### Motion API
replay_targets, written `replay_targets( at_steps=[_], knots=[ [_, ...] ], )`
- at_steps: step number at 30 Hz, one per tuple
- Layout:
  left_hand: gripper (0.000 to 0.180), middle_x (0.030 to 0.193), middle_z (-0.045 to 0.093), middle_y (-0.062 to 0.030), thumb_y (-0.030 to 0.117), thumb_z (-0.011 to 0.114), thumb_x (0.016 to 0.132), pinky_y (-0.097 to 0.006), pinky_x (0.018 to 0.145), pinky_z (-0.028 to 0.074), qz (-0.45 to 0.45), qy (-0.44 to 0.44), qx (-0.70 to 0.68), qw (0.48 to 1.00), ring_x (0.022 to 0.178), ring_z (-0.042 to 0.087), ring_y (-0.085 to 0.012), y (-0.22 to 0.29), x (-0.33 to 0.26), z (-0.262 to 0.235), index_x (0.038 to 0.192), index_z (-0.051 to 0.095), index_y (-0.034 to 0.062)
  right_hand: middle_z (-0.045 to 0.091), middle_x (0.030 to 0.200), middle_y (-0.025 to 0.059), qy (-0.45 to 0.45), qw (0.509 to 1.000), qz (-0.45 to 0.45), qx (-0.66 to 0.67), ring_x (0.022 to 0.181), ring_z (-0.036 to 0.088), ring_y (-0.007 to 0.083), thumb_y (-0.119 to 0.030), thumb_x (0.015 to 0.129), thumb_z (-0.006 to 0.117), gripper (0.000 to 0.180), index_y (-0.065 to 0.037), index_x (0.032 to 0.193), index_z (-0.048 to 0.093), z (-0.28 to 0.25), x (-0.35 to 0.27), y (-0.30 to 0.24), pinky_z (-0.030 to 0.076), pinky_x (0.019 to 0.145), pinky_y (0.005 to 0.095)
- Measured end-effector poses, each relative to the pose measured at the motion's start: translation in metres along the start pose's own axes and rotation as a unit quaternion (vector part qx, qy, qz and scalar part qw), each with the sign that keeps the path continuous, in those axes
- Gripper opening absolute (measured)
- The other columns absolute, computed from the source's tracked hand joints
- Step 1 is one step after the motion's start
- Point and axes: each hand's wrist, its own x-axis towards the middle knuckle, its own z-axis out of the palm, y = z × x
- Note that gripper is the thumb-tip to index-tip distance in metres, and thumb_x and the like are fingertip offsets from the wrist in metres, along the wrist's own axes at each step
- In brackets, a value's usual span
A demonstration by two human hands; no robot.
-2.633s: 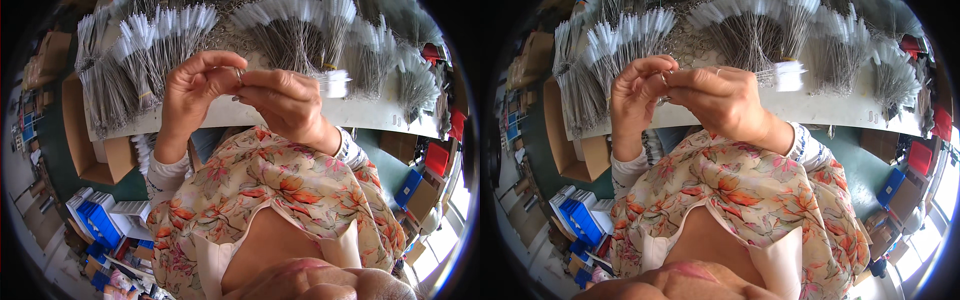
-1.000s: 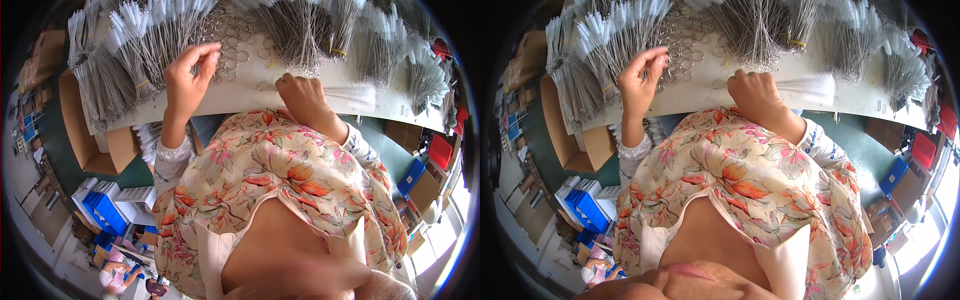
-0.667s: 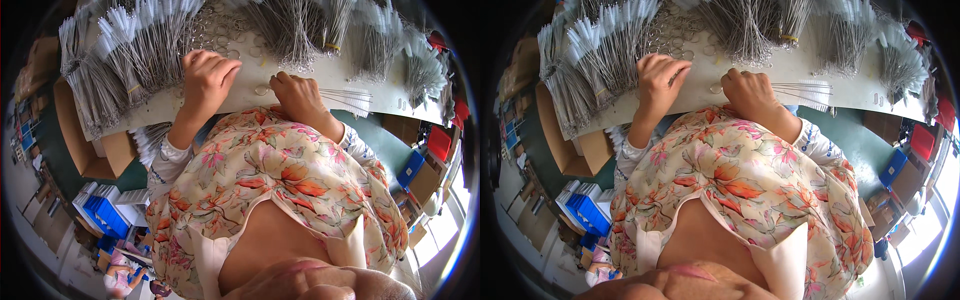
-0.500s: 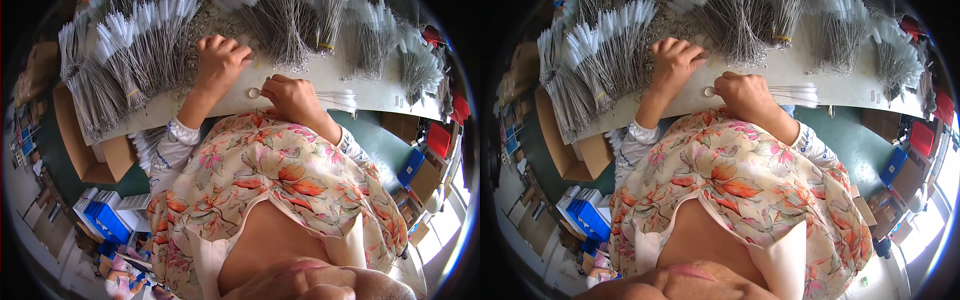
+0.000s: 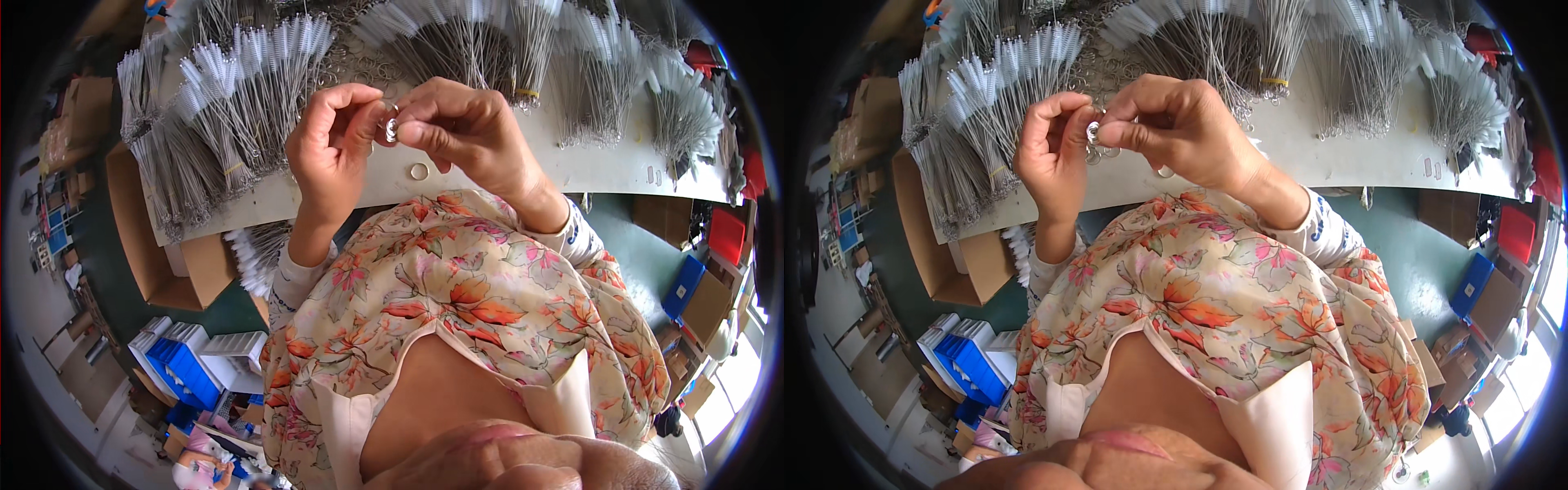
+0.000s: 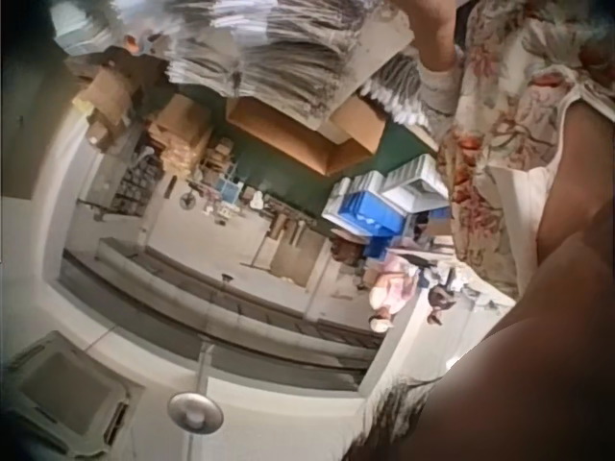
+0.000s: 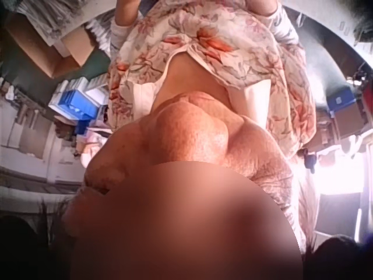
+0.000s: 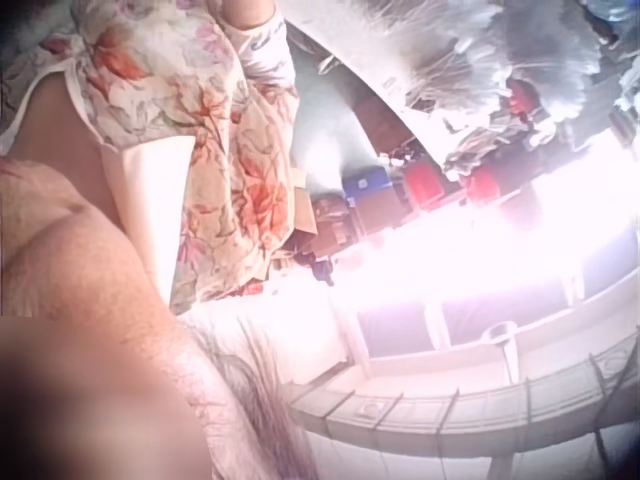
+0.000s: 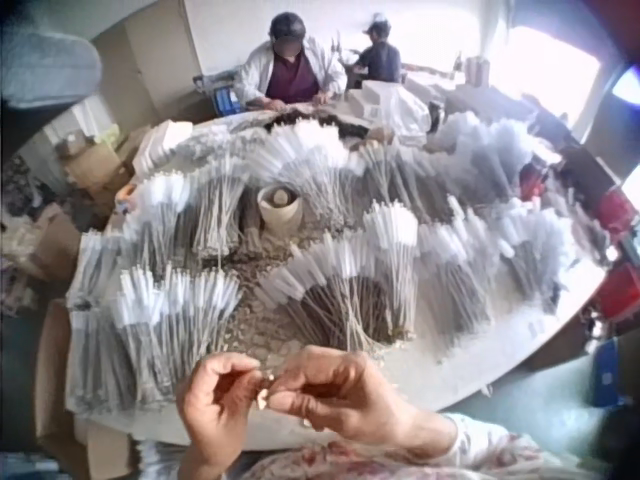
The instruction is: The person is manually assembling components for white industrial-style brushes by threading metal rings or wire through plastic brush heads.
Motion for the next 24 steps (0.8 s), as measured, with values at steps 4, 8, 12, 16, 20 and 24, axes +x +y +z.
replay_targets(
  at_steps=[4,8,12,16,20,24],
  knots=[
    [0.015,0.084,0.063,-0.0072,0.004,0.056,0.088,-0.021,0.055,0.050,-0.279,0.019,-0.416,0.865,0.069,0.061,-0.0097,0.008,-0.001,-0.007,0.101,0.057,-0.0017,0.061,0.088,0.0074,0.047,0.976,-0.174,-0.121,0.076,0.059,0.0125,-0.007,0.079,0.067,0.008,0.001,0.082,0.066,0.014,-0.003,0.002,0.048,0.062,0.0235],
    [0.017,0.091,0.063,-0.0072,0.001,0.055,0.087,-0.021,0.063,0.051,-0.252,0.003,-0.422,0.871,0.077,0.061,-0.0105,0.012,-0.001,-0.007,0.104,0.058,-0.0011,0.061,0.089,0.0085,0.068,0.953,-0.249,-0.156,0.077,0.060,0.0148,-0.004,0.078,0.068,0.006,0.000,0.082,0.067,0.016,-0.007,0.003,0.049,0.065,0.0253],
    [0.015,0.093,0.063,-0.0075,0.000,0.056,0.086,-0.021,0.066,0.051,0.084,-0.051,0.050,0.994,0.075,0.060,-0.0103,0.012,0.006,-0.016,0.100,0.061,0.0007,0.061,0.088,0.0063,0.068,0.950,-0.243,-0.185,0.066,0.060,0.0165,-0.002,0.071,0.069,0.010,-0.002,0.080,0.067,0.017,-0.010,-0.002,0.049,0.057,0.0264],
    [0.017,0.095,0.063,-0.0112,0.005,0.057,0.086,-0.024,0.069,0.053,-0.264,-0.146,-0.469,0.830,0.082,0.062,-0.0133,0.017,0.013,-0.021,0.102,0.059,-0.0009,0.062,0.088,0.0016,0.073,0.730,-0.500,-0.461,0.057,0.056,0.0127,-0.007,0.056,0.069,0.024,-0.005,0.080,0.068,0.006,-0.006,0.008,0.046,0.047,0.0246],
    [0.017,0.095,0.063,-0.0120,0.002,0.057,0.086,-0.027,0.074,0.054,-0.275,-0.205,-0.403,0.848,0.086,0.062,-0.0150,0.019,0.017,-0.035,0.102,0.059,-0.0018,0.062,0.089,0.0003,0.030,0.666,-0.511,-0.542,0.059,0.056,0.0091,-0.008,0.053,0.067,0.029,-0.006,0.082,0.068,-0.002,-0.008,0.000,0.046,0.048,0.0240],
    [0.021,0.098,0.063,-0.0112,-0.006,0.055,0.081,-0.027,0.075,0.054,-0.218,-0.199,-0.136,0.946,0.085,0.063,-0.0161,0.043,0.019,-0.037,0.101,0.060,-0.0047,0.061,0.089,0.0010,0.019,0.665,-0.502,-0.553,0.057,0.055,0.0105,-0.007,0.056,0.068,0.026,-0.005,0.082,0.067,-0.002,-0.002,0.010,0.045,0.048,0.0246]
  ],
)
